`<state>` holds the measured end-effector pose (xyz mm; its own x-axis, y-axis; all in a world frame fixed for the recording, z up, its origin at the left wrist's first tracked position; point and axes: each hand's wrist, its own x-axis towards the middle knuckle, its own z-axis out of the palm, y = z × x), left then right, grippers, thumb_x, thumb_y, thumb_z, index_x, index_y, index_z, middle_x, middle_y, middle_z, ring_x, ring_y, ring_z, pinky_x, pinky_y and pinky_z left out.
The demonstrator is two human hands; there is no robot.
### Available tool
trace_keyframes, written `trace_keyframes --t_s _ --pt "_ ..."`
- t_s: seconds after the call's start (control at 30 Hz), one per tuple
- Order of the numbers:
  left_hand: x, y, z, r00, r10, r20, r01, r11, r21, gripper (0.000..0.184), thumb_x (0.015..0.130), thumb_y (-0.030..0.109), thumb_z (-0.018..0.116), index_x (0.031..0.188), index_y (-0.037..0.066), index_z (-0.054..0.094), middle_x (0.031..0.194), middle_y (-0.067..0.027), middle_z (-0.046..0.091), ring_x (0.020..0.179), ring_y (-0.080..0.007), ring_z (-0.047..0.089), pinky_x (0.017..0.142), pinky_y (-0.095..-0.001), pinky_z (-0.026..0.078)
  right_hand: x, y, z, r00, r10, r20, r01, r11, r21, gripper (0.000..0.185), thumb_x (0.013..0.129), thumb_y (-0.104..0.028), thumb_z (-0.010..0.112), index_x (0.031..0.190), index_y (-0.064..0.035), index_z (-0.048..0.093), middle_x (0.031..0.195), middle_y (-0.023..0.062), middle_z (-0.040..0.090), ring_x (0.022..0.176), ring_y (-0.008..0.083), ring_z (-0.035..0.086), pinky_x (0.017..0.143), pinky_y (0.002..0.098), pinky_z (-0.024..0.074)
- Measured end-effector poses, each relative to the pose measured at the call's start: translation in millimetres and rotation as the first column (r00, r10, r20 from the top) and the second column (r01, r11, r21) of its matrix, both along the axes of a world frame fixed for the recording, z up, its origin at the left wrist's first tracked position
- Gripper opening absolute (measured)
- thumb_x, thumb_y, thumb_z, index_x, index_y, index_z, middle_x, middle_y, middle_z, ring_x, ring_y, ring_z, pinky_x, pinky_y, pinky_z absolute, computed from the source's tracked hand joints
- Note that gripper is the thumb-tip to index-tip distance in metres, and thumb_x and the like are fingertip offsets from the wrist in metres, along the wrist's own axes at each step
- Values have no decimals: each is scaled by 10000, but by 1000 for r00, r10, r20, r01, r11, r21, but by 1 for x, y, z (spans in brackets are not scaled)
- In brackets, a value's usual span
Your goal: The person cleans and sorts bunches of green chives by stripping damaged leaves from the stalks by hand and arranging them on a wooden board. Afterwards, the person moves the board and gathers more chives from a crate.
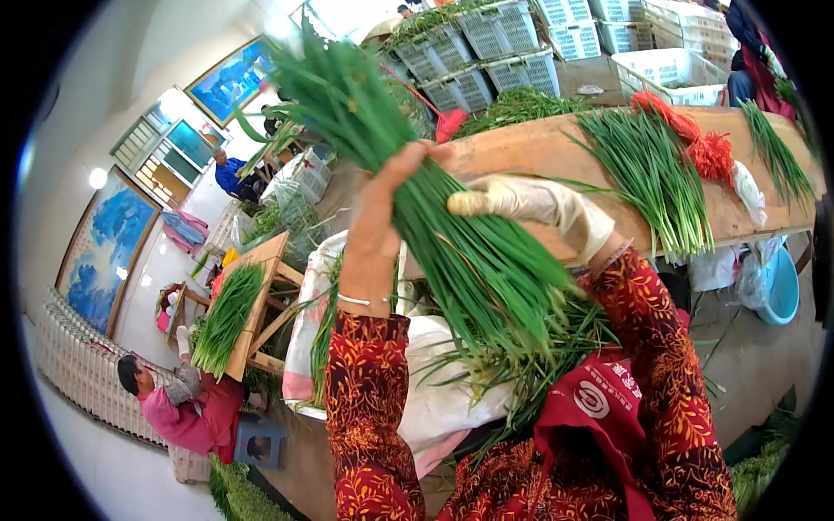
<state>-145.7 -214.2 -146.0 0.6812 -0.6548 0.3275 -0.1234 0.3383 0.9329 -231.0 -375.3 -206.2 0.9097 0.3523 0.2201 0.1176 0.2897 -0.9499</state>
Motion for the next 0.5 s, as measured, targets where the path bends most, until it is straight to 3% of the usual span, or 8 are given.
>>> trace_keyframes --t_s 0.03,0.07,0.13,0.23,0.33,0.4,0.43,0.5 --pt "5 5 1 998 62 -4 -62 992 -108 409 807 141 683 1167 24 528 946 -126 652 922 -230 644 742 -347 551 12 -11 3 935 -195 297 293 896 -333 503 887 -433 566 1079 29 614 944 89 664 890 169 607 826 295 462" --pt "13 12 1 994 102 -37 -106 983 -152 386 799 132 692 1137 23 543 931 -118 650 915 -228 643 736 -348 549 6 -19 1 867 -377 325 489 768 -413 688 861 -586 503 1160 30 572 1075 110 623 1045 201 550 969 345 377" --pt "34 29 -1 978 181 -105 -201 949 -241 340 781 114 709 1078 22 573 901 -100 644 900 -224 641 724 -348 546 -3 -36 -17 665 -631 400 745 600 -293 518 897 -450 544 1132 9 591 1037 93 631 988 185 566 911 321 418" --pt "56 46 -10 958 222 -182 -260 940 -220 273 770 122 724 993 30 596 910 -80 638 868 -207 634 709 -347 536 -9 -27 -35 594 -709 381 795 591 -139 319 908 -258 585 1098 -2 604 969 61 634 875 133 572 800 262 457" --pt "62 47 -20 932 325 -158 -353 914 -200 211 794 159 709 942 44 610 901 -70 633 852 -162 617 763 -342 537 -23 19 -34 799 -568 196 574 818 33 251 883 -189 623 1026 17 622 827 7 630 741 81 548 696 242 459" --pt "58 46 -22 927 319 -195 -357 910 -210 204 791 137 710 938 43 604 893 -67 630 846 -165 614 761 -331 531 -21 41 -32 857 -494 147 504 863 -41 211 882 -169 622 1015 -6 630 801 -7 617 716 50 528 668 224 451" --pt "55 46 -23 924 318 -212 -362 907 -216 201 789 126 710 937 43 601 889 -65 629 842 -166 612 759 -325 527 -10 44 -40 833 -511 211 548 814 -192 169 877 -162 618 1002 -50 641 809 30 635 724 97 570 678 251 463" --pt "54 47 -26 930 255 -266 -326 906 -271 182 790 111 707 916 43 596 879 -65 625 847 -168 609 760 -319 522 0 51 -50 655 -599 461 747 603 -279 143 856 -184 620 962 -90 636 852 80 630 787 225 620 707 326 477"
